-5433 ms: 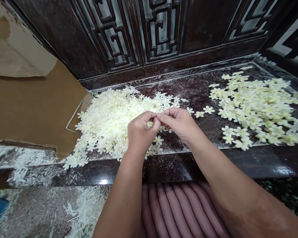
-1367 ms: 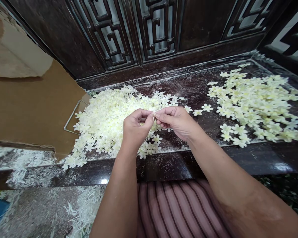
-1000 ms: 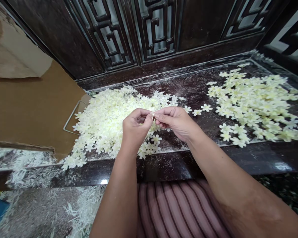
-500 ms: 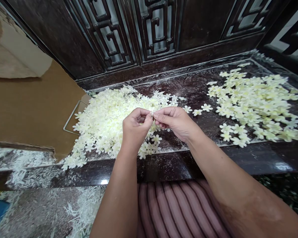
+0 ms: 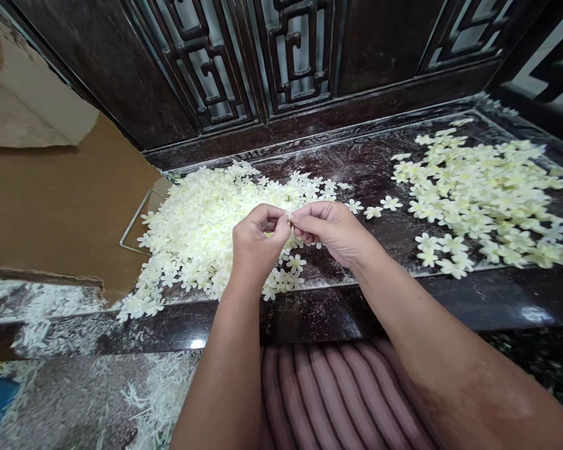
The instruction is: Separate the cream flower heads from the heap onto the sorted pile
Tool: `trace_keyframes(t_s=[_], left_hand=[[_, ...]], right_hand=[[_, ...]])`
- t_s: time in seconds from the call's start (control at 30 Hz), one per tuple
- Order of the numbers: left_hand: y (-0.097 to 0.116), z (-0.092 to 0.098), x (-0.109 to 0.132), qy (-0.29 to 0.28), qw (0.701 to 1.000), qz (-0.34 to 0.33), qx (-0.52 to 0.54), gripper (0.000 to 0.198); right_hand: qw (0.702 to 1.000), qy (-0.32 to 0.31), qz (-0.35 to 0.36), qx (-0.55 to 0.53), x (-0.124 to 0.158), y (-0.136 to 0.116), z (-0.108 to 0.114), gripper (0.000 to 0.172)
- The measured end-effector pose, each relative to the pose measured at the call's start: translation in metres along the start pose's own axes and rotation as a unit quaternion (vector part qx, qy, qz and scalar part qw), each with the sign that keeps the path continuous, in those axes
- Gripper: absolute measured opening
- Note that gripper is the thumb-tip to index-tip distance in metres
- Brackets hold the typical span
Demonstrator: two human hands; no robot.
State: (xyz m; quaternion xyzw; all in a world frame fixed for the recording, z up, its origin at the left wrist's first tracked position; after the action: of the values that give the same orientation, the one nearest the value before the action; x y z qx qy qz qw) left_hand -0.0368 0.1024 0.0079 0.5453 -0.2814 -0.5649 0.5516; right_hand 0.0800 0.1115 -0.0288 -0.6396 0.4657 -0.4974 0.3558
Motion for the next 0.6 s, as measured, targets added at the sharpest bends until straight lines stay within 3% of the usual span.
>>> trace_keyframes(t_s=[0.37, 0.6], left_hand=[[0.0003, -0.0005, 0.0007, 0.0, 1.0, -0.005, -0.005, 0.005], [-0.0007, -0.0048, 0.0029, -0.013, 1.0, 0.009, -0.006, 0.004]], right_hand=[[1.0, 0.002, 0.004, -0.008, -0.0011, 0.0007, -0.0004, 0.016], [0.999, 0.045, 0.017, 0.003, -0.0025, 0.0003, 0.0038, 0.02]])
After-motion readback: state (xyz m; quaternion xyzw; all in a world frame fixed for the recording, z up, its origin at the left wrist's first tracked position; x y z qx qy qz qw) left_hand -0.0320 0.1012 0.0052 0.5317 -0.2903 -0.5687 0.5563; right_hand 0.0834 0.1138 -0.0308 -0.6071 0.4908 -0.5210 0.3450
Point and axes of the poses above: each hand's wrist, its own x-axis away from the middle knuckle, its own z-axis out of the back of the hand, y = z × x, the point moved 9 cm from there along -x, towards the middle knuckle, and after that the axes turned 8 degrees about y, right-handed, at the moved point
